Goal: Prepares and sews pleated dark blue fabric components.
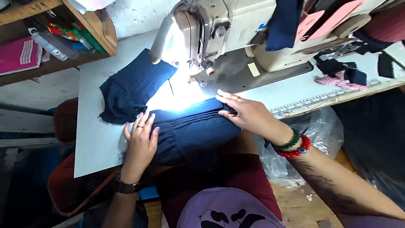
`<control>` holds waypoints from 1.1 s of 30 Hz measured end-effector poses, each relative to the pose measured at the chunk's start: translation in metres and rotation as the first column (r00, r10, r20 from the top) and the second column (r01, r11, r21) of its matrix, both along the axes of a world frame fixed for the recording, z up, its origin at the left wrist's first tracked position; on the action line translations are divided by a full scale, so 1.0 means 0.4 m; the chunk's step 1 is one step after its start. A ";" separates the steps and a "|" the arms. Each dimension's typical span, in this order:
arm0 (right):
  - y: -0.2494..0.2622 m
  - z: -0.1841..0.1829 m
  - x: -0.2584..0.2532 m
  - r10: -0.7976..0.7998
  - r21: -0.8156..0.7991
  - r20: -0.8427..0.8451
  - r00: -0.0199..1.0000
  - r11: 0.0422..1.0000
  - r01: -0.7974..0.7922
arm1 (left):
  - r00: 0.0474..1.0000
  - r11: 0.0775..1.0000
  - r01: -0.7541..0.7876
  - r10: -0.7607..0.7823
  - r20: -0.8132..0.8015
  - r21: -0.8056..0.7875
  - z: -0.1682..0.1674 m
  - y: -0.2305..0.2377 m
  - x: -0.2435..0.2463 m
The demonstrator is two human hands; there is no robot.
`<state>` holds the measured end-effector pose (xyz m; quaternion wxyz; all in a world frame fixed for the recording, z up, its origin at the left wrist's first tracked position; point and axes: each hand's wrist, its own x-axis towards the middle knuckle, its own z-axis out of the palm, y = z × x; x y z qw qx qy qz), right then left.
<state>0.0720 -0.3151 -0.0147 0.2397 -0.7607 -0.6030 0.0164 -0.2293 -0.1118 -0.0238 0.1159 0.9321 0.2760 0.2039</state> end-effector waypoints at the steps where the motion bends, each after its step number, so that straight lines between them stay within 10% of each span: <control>1: -0.003 0.003 0.015 0.000 0.026 -0.035 0.999 1.000 0.001 | 1.000 1.000 0.004 -0.004 0.001 0.015 0.001 0.015 -0.008; 11: 0.024 -0.014 0.051 0.128 0.087 0.127 0.984 0.986 -0.140 | 0.995 0.995 0.093 -0.094 0.039 0.042 0.006 0.094 -0.001; 19: 0.110 0.017 0.070 -0.103 -0.030 -0.206 0.973 0.995 0.099 | 0.986 0.977 -0.064 0.094 0.141 -0.202 0.051 0.139 0.051; 27: 0.114 -0.020 0.037 -0.167 0.026 0.044 0.985 0.986 0.166 | 0.978 0.970 -0.188 0.199 -0.055 0.155 0.055 0.106 0.099; 33: 0.100 0.005 -0.082 0.035 0.169 0.261 0.965 0.982 -0.081 | 0.970 0.967 0.241 -0.239 -0.036 0.080 0.021 -0.113 0.164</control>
